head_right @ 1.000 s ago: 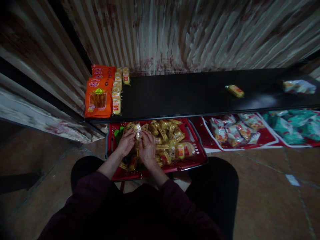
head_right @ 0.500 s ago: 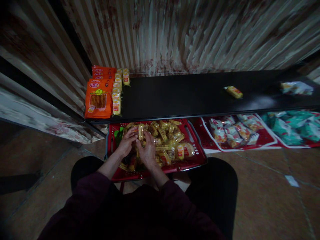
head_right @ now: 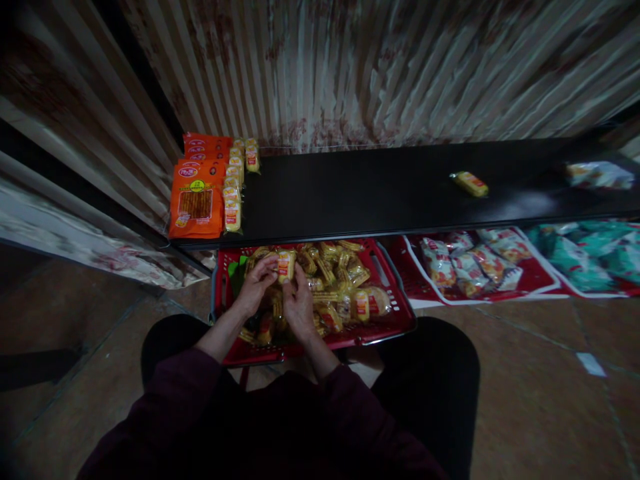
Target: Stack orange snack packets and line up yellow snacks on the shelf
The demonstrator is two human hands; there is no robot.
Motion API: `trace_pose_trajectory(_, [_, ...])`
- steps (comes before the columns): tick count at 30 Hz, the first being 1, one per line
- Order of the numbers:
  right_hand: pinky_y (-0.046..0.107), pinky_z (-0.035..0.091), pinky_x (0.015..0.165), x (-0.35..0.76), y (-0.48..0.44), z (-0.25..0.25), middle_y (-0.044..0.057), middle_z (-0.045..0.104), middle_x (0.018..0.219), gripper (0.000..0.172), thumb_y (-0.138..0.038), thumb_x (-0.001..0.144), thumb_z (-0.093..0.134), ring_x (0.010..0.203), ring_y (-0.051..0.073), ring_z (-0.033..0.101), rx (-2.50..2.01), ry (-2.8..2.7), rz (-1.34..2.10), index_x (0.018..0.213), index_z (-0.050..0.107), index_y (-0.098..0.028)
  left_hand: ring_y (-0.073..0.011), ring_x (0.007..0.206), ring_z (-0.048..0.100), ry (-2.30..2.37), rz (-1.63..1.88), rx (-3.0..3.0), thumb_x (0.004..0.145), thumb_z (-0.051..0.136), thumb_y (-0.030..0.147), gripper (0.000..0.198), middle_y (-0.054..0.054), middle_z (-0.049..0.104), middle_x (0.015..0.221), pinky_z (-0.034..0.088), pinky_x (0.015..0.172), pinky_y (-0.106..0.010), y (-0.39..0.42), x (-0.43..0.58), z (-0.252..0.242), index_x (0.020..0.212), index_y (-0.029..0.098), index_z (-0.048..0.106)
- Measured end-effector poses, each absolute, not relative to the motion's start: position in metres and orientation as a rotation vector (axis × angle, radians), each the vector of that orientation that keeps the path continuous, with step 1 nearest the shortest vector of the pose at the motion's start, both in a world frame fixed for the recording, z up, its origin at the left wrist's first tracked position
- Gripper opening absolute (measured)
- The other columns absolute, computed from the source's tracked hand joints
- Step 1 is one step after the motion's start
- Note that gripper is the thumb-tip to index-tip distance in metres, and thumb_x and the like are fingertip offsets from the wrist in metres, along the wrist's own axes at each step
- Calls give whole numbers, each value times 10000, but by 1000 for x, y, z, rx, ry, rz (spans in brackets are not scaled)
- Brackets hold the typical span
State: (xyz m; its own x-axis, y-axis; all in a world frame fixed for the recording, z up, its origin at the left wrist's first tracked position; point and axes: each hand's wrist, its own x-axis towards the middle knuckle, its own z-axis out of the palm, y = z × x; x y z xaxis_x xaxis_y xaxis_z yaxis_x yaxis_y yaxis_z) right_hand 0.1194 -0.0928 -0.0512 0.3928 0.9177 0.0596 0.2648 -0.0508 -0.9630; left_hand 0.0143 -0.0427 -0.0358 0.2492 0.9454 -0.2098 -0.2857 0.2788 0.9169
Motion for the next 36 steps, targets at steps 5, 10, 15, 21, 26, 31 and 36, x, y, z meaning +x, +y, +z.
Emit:
trace_pose_trajectory(5, [459,396,1045,120,-93,-62,116,560,1305,483,-349,881,465,1192,227,536,-1561,-1060,780,1338,448,-195,-153,926,564,977,1017,981,702,663,124,400,-26,657,1033,408,900,-279,-44,15,-32,1083,247,661])
trace_pose_trajectory(10, [490,375,1061,122,-94,-68,113,566,1303,450,-352,886,461,1211,235,520,-1602,-1070,719,1308,494,-198,-166,986,571,987,1042,1018,688,659,94,495,-29,643,1107,401,938,-304,-46,17,-32,1153,259,622])
trace_pose_trajectory(15, [496,396,1042,123,-92,-67,116,590,1273,417,-332,887,453,1180,244,546,-1614,-1084,703,1275,527,-197,-186,1046,563,1000,1057,1016,686,666,116,478,-32,653,1107,379,994,-341,-46,19,-38,1142,257,629])
trace_pose_trajectory(21, [471,413,1034,124,-90,-63,119,571,1295,441,-359,894,454,1191,236,544,-1535,-1131,692,1304,481,-198,-188,1068,561,1012,1114,1044,718,644,141,431,-44,639,1147,381,999,-350,-47,21,-37,1135,249,629])
trace_pose_trajectory(26, [464,430,1014,124,-83,-54,136,584,1272,436,-393,897,445,1166,245,564,-1525,-1150,725,1277,496,-184,-181,1060,563,1057,1184,1140,766,617,179,382,-67,618,1172,393,985,-343,-46,21,-36,1144,230,599])
trace_pose_trajectory(31, [473,445,993,122,-73,-47,135,596,1262,437,-412,894,444,1153,252,571,-1541,-1169,669,1263,517,-189,-186,1065,562,1110,1216,1223,819,572,224,343,-76,601,1192,407,967,-348,-41,21,-31,1162,230,576])
trace_pose_trajectory(36, [474,466,962,123,-62,-38,119,624,1213,394,-388,879,477,1117,254,585,-1522,-1225,531,1217,564,-205,-198,1037,563,1224,1251,1277,801,571,191,337,-62,616,1166,406,952,-361,-37,22,-13,1129,257,614])
